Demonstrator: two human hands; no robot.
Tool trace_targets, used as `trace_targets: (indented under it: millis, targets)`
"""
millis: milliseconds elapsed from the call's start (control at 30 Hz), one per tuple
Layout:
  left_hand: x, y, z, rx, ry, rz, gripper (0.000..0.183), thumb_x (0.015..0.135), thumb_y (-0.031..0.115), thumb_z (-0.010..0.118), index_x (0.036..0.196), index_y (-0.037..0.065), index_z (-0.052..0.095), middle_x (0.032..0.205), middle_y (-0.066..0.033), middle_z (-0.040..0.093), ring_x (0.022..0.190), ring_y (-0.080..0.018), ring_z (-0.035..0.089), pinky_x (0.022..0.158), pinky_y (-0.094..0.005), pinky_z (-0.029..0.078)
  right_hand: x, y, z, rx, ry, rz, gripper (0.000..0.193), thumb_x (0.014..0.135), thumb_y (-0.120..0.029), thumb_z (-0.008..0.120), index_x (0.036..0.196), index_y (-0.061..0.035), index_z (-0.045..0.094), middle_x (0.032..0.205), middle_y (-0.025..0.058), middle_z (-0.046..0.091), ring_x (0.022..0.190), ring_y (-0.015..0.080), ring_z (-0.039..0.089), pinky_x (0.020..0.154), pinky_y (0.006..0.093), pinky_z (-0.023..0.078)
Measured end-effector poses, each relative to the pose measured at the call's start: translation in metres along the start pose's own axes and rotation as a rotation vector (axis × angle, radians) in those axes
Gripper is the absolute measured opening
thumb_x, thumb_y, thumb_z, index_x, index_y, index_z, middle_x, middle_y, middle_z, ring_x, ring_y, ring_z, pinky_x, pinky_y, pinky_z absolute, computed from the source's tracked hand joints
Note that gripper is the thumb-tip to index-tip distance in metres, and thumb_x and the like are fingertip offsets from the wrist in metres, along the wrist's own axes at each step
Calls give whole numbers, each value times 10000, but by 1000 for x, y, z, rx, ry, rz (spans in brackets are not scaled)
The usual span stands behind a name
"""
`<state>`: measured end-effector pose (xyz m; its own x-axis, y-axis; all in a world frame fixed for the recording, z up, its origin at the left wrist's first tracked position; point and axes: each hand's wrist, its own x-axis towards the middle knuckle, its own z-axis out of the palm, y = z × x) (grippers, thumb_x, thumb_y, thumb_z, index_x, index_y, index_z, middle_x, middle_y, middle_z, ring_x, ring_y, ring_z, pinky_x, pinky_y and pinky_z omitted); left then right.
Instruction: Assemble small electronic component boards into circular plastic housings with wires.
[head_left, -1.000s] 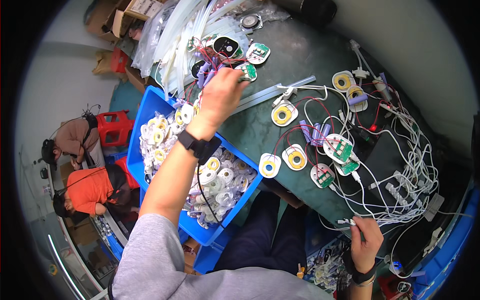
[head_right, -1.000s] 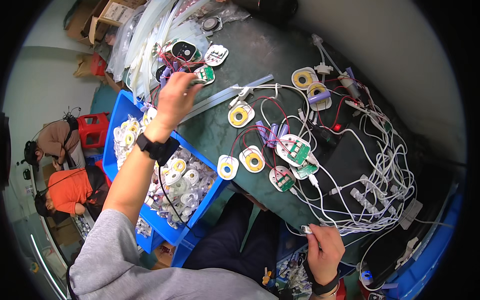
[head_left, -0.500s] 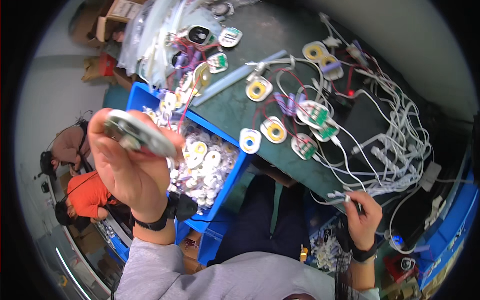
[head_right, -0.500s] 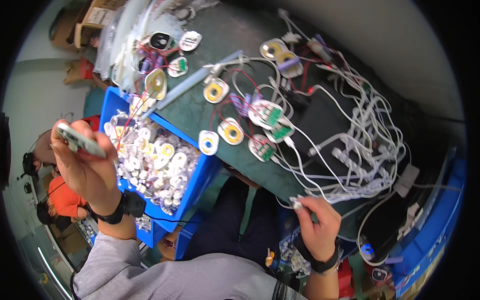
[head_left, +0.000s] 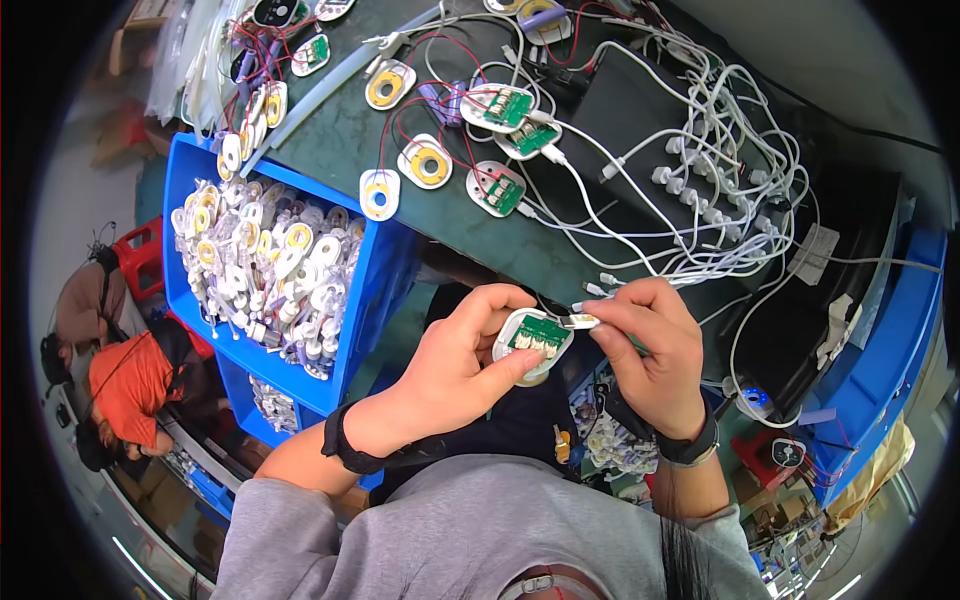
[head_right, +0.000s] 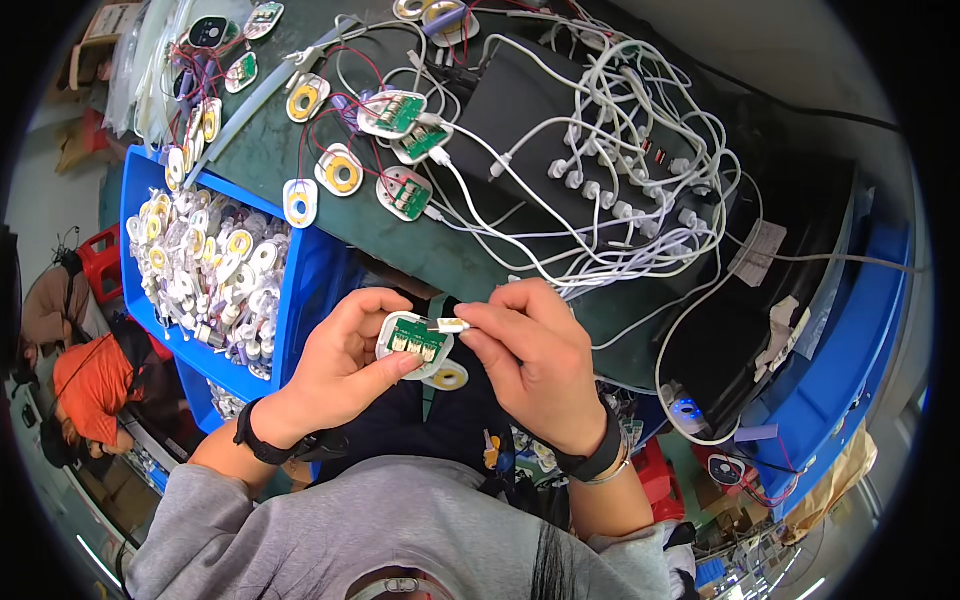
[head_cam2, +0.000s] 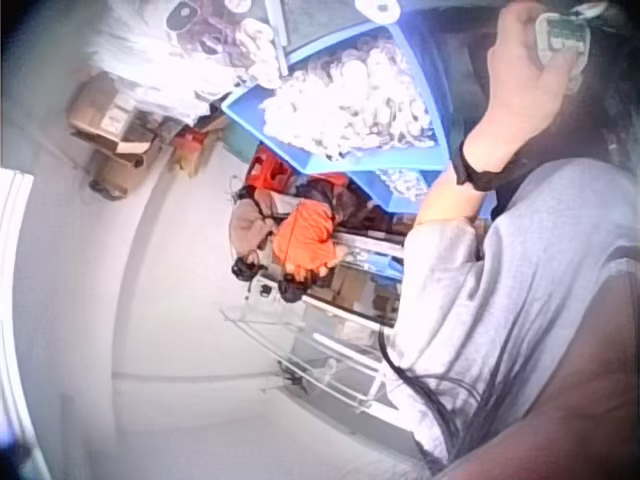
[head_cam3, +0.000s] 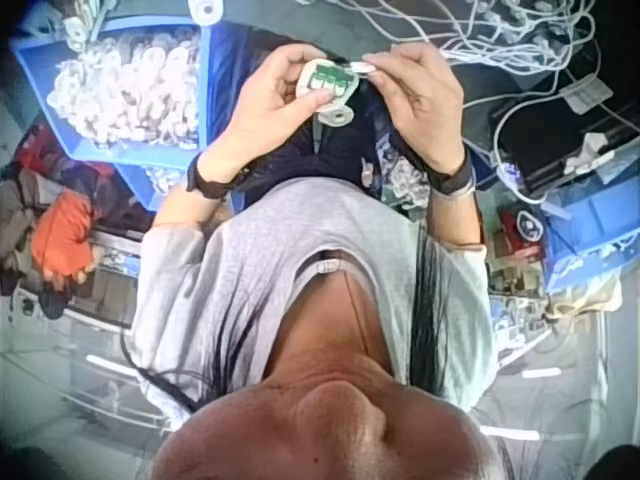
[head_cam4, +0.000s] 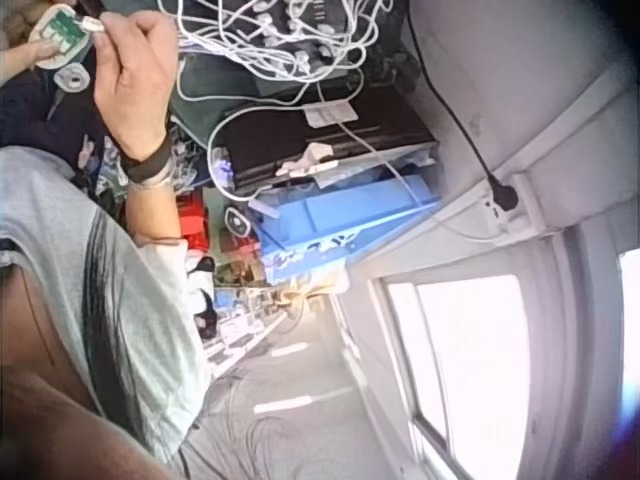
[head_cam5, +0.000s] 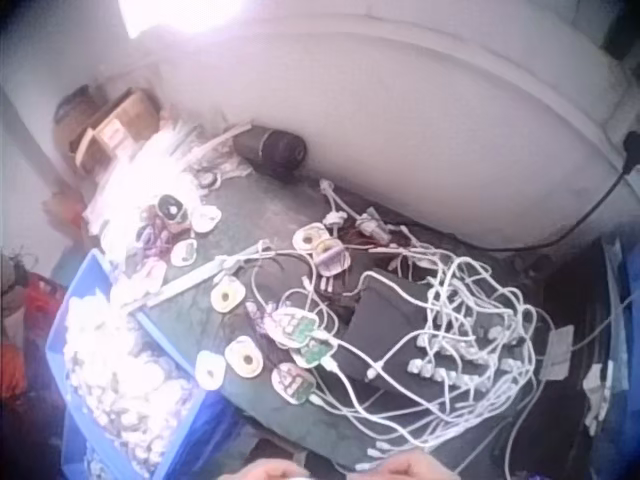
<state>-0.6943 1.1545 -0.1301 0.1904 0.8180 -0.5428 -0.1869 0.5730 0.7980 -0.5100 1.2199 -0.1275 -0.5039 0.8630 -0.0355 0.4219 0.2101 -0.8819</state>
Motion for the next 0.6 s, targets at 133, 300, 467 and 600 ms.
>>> trace_targets:
  millis: [133, 300, 467, 600]
  targets:
    - [4, -14, 2, 138, -4, 105, 413, 789, 29, 577, 1175, 8, 433, 975, -84, 573, 830, -111, 552, 718, -238, 448, -3, 7, -1, -100, -45, -67, 225, 636, -31, 679, 855, -54, 633, 742, 65, 513, 641, 209, 491, 564, 302, 394]
    - [1, -18, 6, 207, 41, 147, 408, 754, 65, 604, 1148, 46, 501, 956, -95, 600, 776, -124, 568, 683, -248, 448, -11, 8, -3, -133, -6, -81, 238, 631, -21, 683, 861, -57, 634, 734, 60, 518, 641, 205, 501, 561, 296, 400]
    - [0, -15, 7, 264, 40, 188, 412, 754, 67, 602, 1152, 30, 500, 969, -122, 597, 811, -172, 582, 708, -266, 449, -14, 11, -7, -115, -4, -106, 243, 633, -12, 681, 867, -60, 639, 709, 56, 519, 630, 197, 509, 555, 287, 404]
    - [0, -12, 6, 325, 24, 218, 412, 753, 66, 603, 1148, 12, 500, 981, -143, 591, 844, -207, 587, 728, -282, 450, -14, 12, -9, -104, -4, -109, 249, 633, -9, 683, 874, -61, 644, 700, 50, 517, 620, 188, 505, 539, 277, 401]
